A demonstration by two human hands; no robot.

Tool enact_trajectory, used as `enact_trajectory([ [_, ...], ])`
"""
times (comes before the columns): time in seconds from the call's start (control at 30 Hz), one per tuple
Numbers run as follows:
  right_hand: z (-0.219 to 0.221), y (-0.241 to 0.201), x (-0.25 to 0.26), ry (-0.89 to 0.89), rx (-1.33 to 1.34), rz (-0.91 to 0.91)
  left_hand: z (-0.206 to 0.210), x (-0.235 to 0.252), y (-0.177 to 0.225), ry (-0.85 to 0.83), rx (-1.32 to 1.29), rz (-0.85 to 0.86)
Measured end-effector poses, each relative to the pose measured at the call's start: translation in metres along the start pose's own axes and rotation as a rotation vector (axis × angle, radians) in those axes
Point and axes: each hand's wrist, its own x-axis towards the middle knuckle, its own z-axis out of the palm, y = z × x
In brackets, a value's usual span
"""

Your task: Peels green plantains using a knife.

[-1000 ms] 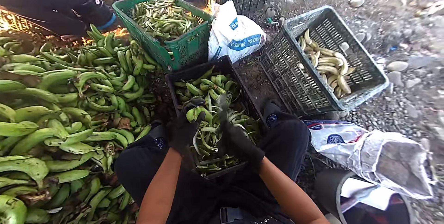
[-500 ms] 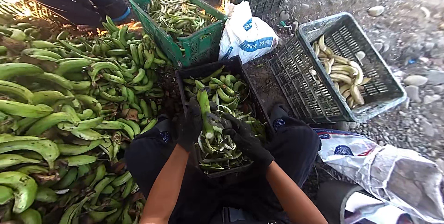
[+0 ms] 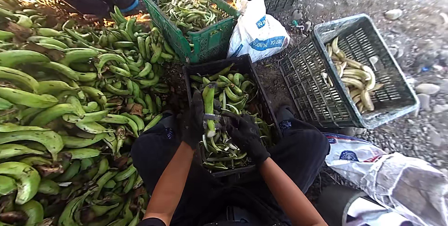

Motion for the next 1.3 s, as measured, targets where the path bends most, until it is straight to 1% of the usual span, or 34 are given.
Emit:
enact_trajectory([
  [0.1,0.005,0.000,0.022,0.138,-0.074,0.052,0.006,-0.004,-0.002,0.044,0.052,-0.148],
  [0.17,0.007,0.002,0.037,0.228,-0.103,0.073,0.010,-0.003,-0.005,0.089,0.004,-0.260],
  [0.23,0.002,0.000,0.048,0.266,-0.072,0.138,0.012,-0.006,-0.001,0.044,-0.002,-0.344],
  [0.3,-0.015,-0.002,0.053,0.297,0.028,0.211,0.018,-0.019,0.000,-0.024,0.066,-0.427],
  [0.37,-0.033,0.001,0.054,0.313,0.142,0.174,0.018,-0.023,0.000,-0.044,0.063,-0.370],
  [0.43,-0.040,0.000,0.047,0.289,0.143,0.070,0.009,-0.014,0.003,0.008,-0.041,-0.270],
  [0.5,-0.033,-0.003,0.035,0.194,0.078,0.004,0.000,-0.007,0.003,0.110,-0.008,-0.127],
  [0.53,-0.025,-0.005,0.031,0.140,0.025,-0.001,-0.002,-0.004,0.002,0.163,0.047,-0.055],
  [0.57,-0.017,-0.006,0.025,0.076,-0.012,0.003,-0.006,-0.003,-0.001,0.164,0.081,0.023],
  [0.6,-0.009,-0.007,0.017,0.004,-0.028,0.014,-0.006,-0.001,-0.003,0.204,0.092,0.095],
  [0.63,-0.002,-0.005,0.007,-0.031,-0.031,0.004,-0.006,0.001,-0.003,0.243,0.092,0.160],
  [0.67,0.005,-0.001,-0.003,-0.032,-0.037,-0.018,-0.007,0.003,-0.001,0.263,0.099,0.221],
  [0.73,0.012,0.004,-0.019,0.036,-0.038,-0.063,-0.007,0.007,0.006,0.302,0.111,0.341],
  [0.77,0.011,0.005,-0.020,0.069,-0.035,-0.069,-0.008,0.009,0.006,0.299,0.101,0.375],
  [0.8,0.009,0.004,-0.017,0.104,-0.038,-0.068,-0.007,0.009,0.004,0.280,0.096,0.358],
  [0.83,0.008,0.003,-0.010,0.150,-0.044,-0.069,-0.006,0.005,0.001,0.233,0.105,0.288],
  [0.9,0.003,0.001,0.013,0.228,-0.078,-0.040,-0.006,-0.004,-0.005,0.114,0.238,0.041],
  [0.97,-0.002,0.001,0.035,0.318,-0.107,-0.020,0.000,-0.004,-0.007,0.099,0.289,-0.143],
  [1.0,-0.006,0.000,0.042,0.336,-0.098,0.012,0.005,-0.007,0.000,0.051,0.296,-0.221],
  [1.07,-0.015,-0.005,0.050,0.338,-0.038,0.075,0.009,-0.014,0.008,-0.050,0.269,-0.271],
  [1.1,-0.018,-0.007,0.049,0.330,-0.003,0.088,0.009,-0.016,0.007,-0.045,0.249,-0.247],
  [1.13,-0.019,-0.008,0.046,0.322,0.011,0.083,0.008,-0.015,0.004,0.025,0.236,-0.201],
  [1.2,-0.013,-0.008,0.033,0.257,-0.027,0.063,0.006,-0.011,0.002,0.282,0.235,-0.072],
  [1.23,-0.007,-0.006,0.023,0.215,-0.053,0.049,0.000,-0.008,0.001,0.316,0.161,0.026],
  [1.27,0.001,-0.003,0.012,0.191,-0.070,0.019,-0.005,-0.002,-0.001,0.318,0.023,0.140],
  [1.3,0.009,0.001,0.002,0.194,-0.088,-0.021,-0.008,0.003,-0.001,0.358,-0.076,0.229],
])
